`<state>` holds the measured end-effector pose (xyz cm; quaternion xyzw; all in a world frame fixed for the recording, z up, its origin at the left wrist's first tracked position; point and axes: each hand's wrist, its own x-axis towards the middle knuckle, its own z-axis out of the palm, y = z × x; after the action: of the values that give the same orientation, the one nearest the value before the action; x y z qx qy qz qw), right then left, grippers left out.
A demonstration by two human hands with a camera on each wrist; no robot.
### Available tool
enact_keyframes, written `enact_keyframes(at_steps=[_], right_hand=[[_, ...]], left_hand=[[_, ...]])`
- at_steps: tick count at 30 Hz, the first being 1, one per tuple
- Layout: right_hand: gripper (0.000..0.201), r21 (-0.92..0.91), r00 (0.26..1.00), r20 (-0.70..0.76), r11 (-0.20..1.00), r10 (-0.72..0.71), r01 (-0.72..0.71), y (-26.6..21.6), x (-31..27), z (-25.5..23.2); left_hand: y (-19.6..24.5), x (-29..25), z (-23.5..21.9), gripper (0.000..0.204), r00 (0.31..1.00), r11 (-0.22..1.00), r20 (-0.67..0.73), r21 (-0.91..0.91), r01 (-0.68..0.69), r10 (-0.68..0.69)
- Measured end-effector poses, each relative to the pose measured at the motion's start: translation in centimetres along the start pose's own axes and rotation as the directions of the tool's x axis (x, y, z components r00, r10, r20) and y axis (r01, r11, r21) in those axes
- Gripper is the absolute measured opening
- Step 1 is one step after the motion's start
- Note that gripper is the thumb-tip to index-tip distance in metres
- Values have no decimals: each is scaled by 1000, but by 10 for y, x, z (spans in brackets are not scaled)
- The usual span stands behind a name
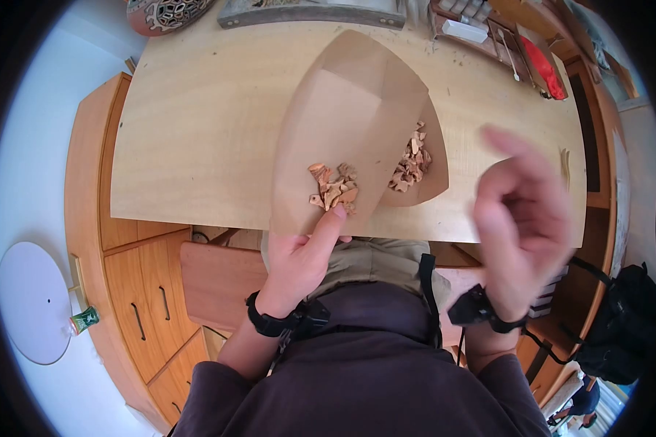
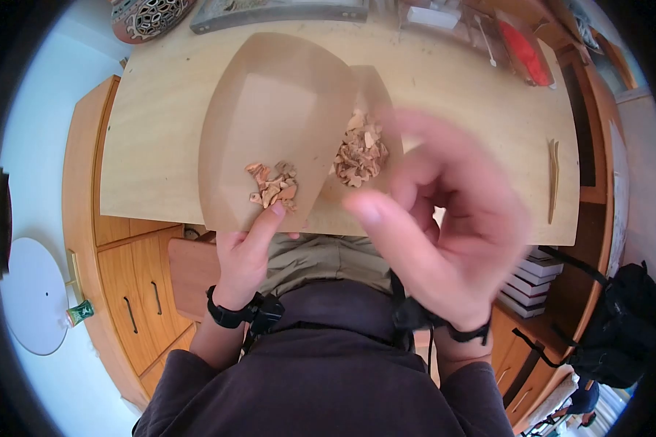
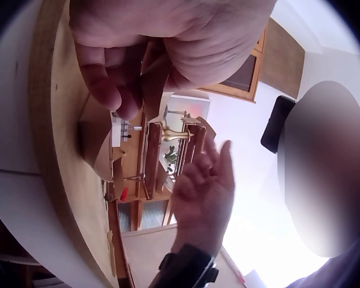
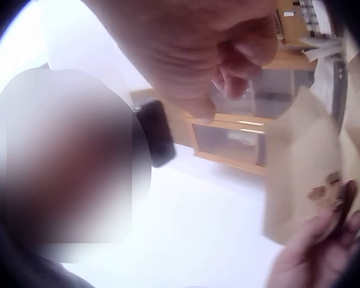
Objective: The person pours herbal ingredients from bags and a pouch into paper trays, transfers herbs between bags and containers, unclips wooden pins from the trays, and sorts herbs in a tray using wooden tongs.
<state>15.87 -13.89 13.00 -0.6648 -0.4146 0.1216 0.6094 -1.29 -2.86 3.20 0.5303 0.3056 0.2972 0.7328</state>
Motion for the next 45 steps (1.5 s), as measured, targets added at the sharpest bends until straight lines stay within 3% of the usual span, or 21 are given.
enact_keyframes(at_steps=[2,3,4,9,30,32,34,36,40,45], right_hand=[[56,26,995,-26,995,-99,100,-17,11,-16],[53,165,937,113,936,-330,310,-20,30,-26],[51,322,806,214,819,-552,475,-20,46,-34],[51,289,815,179,822,-551,491,-17,49,-42],[50,224,941,124,932,-316,284,-12,29,-44],[43,-9,978,81,981,-190,192,-11,18,-13],[25,-204,959,244,959,-147,199,3,11,6],[15,-287,944,317,940,-90,187,19,2,25],[20,-332,939,326,917,-106,219,38,-5,42],[10,-393,928,367,894,-61,214,36,-3,42]], left_hand=[[1,-1,2,25,1000,1000,-7,-6,4,-4],[1,0,2,25,1000,1000,-14,-14,4,-4],[0,0,2,25,1000,1000,-3,-12,5,-5],[0,-1,0,26,999,999,-31,8,33,-33],[1,0,-2,28,1000,1000,-20,11,8,-8],[-1,0,-4,27,1000,1000,-20,-22,3,-3],[-1,-1,-2,26,1000,998,-16,-55,-1,0],[5,-3,1,26,998,998,-35,-28,53,-54],[7,-3,3,27,1000,1000,-24,15,9,-9],[4,-3,2,27,998,997,-18,-53,54,-55]])
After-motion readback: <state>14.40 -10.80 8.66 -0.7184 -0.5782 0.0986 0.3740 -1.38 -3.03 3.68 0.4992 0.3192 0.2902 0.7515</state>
